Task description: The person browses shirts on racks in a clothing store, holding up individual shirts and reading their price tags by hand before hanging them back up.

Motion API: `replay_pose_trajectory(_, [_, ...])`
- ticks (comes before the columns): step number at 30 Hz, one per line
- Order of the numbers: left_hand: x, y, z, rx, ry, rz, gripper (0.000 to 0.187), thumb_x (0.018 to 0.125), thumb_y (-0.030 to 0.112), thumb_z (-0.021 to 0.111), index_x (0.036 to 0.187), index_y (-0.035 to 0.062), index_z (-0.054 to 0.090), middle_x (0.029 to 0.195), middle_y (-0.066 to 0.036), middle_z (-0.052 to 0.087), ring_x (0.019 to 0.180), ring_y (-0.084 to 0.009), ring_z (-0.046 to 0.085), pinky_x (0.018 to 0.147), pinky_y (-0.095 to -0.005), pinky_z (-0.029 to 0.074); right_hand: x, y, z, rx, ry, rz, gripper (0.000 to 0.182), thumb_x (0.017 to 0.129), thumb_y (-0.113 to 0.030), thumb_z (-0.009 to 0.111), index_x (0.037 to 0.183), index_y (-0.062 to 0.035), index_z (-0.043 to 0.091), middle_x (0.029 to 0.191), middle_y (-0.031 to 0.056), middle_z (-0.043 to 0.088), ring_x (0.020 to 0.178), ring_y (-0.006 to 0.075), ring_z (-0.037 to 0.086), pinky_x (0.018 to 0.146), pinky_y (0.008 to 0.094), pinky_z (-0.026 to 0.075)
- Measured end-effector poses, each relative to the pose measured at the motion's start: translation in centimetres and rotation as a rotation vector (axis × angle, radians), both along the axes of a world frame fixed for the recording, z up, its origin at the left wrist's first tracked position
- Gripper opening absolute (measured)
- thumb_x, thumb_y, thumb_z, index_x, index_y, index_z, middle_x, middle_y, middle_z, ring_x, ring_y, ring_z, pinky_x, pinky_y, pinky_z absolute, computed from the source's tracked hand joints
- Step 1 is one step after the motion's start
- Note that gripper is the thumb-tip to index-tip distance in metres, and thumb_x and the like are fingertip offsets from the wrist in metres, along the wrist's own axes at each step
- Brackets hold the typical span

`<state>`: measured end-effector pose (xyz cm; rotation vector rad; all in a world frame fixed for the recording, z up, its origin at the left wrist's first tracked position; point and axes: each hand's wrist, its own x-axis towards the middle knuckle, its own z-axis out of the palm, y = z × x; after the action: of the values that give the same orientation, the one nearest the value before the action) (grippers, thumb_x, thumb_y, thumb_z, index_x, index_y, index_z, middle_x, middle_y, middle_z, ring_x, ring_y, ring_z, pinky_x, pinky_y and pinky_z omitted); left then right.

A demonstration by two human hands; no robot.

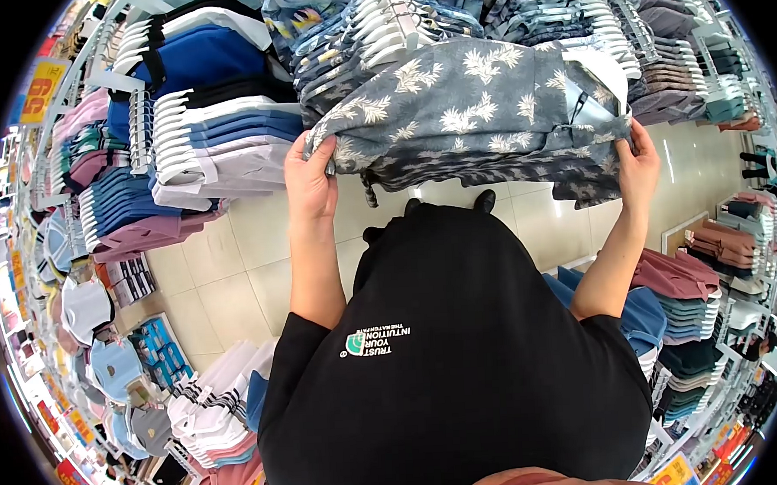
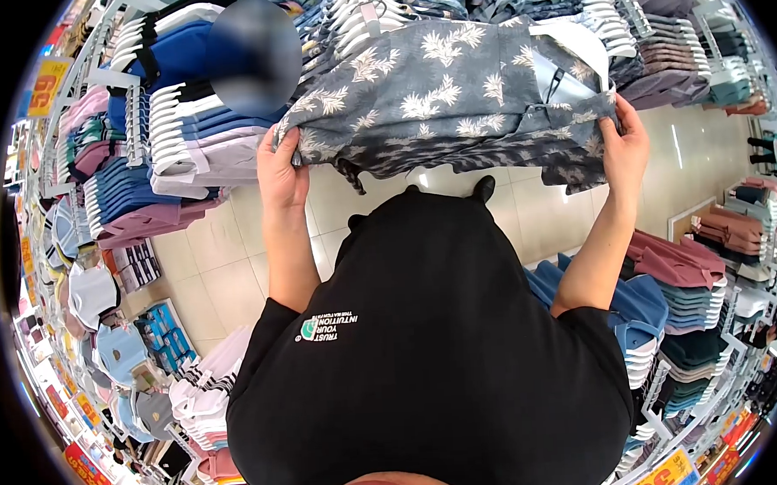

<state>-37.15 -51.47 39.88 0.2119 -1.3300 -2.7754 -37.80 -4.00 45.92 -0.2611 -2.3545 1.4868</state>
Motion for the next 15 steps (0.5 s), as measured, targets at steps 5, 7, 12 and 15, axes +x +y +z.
replay_pose_trajectory(5, [-0.1, -0.1, -0.3, 0.036, -0.032, -0.034, 0.014, 0.092, 0.010, 0.064, 0.104, 0.0013, 0.063, 0.099, -0.006, 0.068, 0.088, -0.0151, 0.065, 0.080, -0.0296, 0.052, 0.3, 0.3, -1.0, -0.016, 0.047, -0.049, 0.036, 0.090, 0.002, 0.060, 0.125, 0.0061, 0.056, 0.113, 0.0093, 0.065, 0.102, 0.0125, 0.060, 0.089, 0.0238, 0.046])
replay_pose_trajectory(7, [0.2, 0.0, 0.7, 0.042, -0.087, -0.019, 0.017, 0.093, 0.011, 0.063, 0.106, 0.0013, 0.062, 0.102, -0.006, 0.068, 0.091, -0.0154, 0.065, 0.083, -0.0302, 0.051, 0.4, 1.3, -1.9, -0.065, 0.144, -0.081, 0.035, 0.091, 0.001, 0.061, 0.124, 0.0069, 0.056, 0.113, 0.0094, 0.065, 0.102, 0.0124, 0.060, 0.089, 0.0235, 0.046])
replay_pose_trajectory(12, [0.2, -0.7, -0.3, 0.072, -0.064, -0.063, 0.019, 0.096, 0.013, 0.058, 0.111, 0.0005, 0.062, 0.105, -0.007, 0.068, 0.095, -0.0158, 0.064, 0.088, -0.0303, 0.050, 0.6, 1.4, -1.9, -0.063, 0.182, -0.106, 0.033, 0.092, -0.001, 0.063, 0.123, 0.0062, 0.057, 0.112, 0.0081, 0.064, 0.101, 0.0119, 0.059, 0.088, 0.0228, 0.046])
replay_pose_trajectory(15, [0.3, -0.9, -0.1, 0.106, -0.070, -0.052, 0.018, 0.097, 0.014, 0.056, 0.108, 0.0010, 0.063, 0.103, -0.006, 0.068, 0.093, -0.0138, 0.063, 0.085, -0.0283, 0.049, 0.5, 1.7, -2.1, -0.082, 0.228, -0.115, 0.033, 0.091, -0.001, 0.063, 0.122, 0.0069, 0.057, 0.111, 0.0083, 0.064, 0.099, 0.0122, 0.060, 0.088, 0.0234, 0.047])
